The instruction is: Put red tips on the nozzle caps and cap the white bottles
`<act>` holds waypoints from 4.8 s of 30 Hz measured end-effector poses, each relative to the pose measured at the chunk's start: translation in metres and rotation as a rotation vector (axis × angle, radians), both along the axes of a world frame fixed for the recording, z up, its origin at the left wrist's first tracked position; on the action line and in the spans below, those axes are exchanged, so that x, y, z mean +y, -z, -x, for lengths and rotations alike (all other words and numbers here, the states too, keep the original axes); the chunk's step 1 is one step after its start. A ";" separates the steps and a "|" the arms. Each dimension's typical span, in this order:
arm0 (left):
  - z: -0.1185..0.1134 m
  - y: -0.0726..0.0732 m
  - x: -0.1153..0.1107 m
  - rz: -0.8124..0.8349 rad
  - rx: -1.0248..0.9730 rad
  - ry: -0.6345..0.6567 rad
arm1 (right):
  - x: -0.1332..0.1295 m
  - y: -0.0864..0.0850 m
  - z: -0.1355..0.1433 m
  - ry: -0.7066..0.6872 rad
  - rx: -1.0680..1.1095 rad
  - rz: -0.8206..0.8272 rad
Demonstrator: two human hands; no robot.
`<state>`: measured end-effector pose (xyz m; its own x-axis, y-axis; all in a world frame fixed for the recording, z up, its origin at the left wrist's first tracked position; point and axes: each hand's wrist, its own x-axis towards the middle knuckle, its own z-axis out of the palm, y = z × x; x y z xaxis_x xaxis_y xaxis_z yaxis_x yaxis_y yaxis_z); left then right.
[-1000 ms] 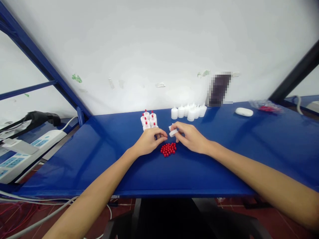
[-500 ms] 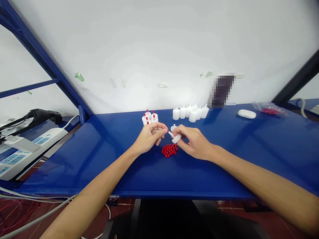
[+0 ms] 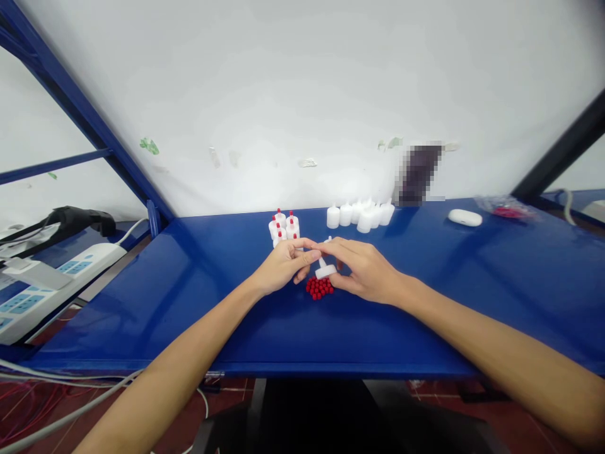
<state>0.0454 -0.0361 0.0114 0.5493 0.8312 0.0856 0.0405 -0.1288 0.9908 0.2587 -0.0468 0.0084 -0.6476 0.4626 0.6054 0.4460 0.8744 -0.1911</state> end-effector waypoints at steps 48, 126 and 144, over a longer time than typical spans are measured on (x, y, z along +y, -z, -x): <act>0.025 -0.006 0.020 -1.110 0.534 -0.736 | 0.014 0.009 -0.001 0.391 -0.028 0.229; 0.001 0.011 0.010 -0.269 0.318 -0.206 | 0.010 0.008 -0.002 0.085 0.161 0.263; 0.000 0.005 0.009 -0.018 -0.058 -0.132 | 0.004 0.007 -0.001 0.029 0.112 0.320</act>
